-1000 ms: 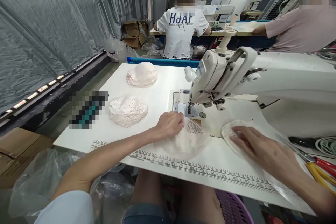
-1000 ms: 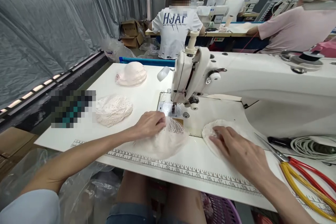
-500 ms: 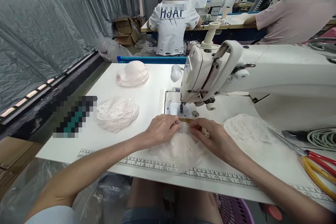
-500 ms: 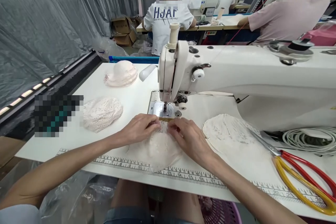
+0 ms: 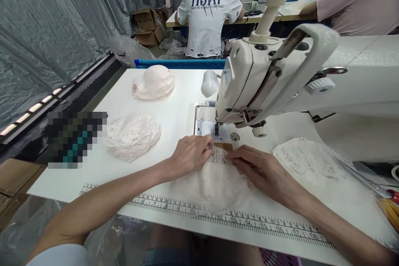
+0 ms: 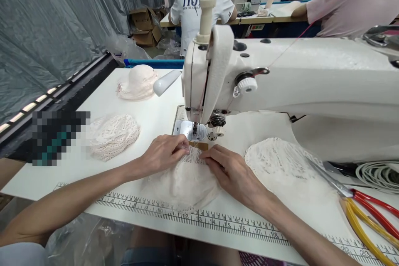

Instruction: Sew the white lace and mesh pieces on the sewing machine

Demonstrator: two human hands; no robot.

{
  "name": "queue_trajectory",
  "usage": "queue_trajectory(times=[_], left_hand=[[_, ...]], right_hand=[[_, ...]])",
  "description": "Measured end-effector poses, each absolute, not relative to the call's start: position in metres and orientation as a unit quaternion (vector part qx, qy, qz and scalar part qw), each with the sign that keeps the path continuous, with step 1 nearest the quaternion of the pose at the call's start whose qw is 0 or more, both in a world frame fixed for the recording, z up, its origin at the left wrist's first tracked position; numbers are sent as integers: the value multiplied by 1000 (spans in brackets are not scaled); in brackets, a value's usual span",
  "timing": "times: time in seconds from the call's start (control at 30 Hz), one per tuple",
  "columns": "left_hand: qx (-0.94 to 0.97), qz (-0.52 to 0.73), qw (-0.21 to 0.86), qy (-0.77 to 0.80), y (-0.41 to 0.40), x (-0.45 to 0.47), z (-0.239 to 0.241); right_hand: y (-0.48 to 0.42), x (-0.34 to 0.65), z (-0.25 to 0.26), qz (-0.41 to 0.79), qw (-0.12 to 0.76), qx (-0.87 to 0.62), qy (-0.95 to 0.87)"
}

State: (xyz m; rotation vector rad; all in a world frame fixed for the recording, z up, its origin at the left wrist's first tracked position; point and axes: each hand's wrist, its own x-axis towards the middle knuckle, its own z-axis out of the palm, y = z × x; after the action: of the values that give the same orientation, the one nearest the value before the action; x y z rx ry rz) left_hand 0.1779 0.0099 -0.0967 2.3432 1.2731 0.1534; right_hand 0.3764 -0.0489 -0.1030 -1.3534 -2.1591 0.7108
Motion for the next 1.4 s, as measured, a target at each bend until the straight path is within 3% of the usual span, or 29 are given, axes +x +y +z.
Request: queue_trajectory(times=[0.33, 0.7, 0.83, 1.1, 1.4], left_hand=[[857, 68, 216, 462, 8, 176, -98], [906, 65, 39, 415, -2, 176, -111], [913, 76, 42, 399, -5, 174, -112], [926, 82, -8, 369, -8, 169, -105], [918, 52, 14, 393, 27, 175, -99]], right_hand=[[-50, 377, -115, 196, 281, -473, -812], [-47, 378, -116, 168, 283, -467, -820], [-49, 378, -117, 152, 277, -462, -829], [-53, 372, -110, -94, 156, -487, -854], [-14, 380, -120, -179, 127, -487, -845]])
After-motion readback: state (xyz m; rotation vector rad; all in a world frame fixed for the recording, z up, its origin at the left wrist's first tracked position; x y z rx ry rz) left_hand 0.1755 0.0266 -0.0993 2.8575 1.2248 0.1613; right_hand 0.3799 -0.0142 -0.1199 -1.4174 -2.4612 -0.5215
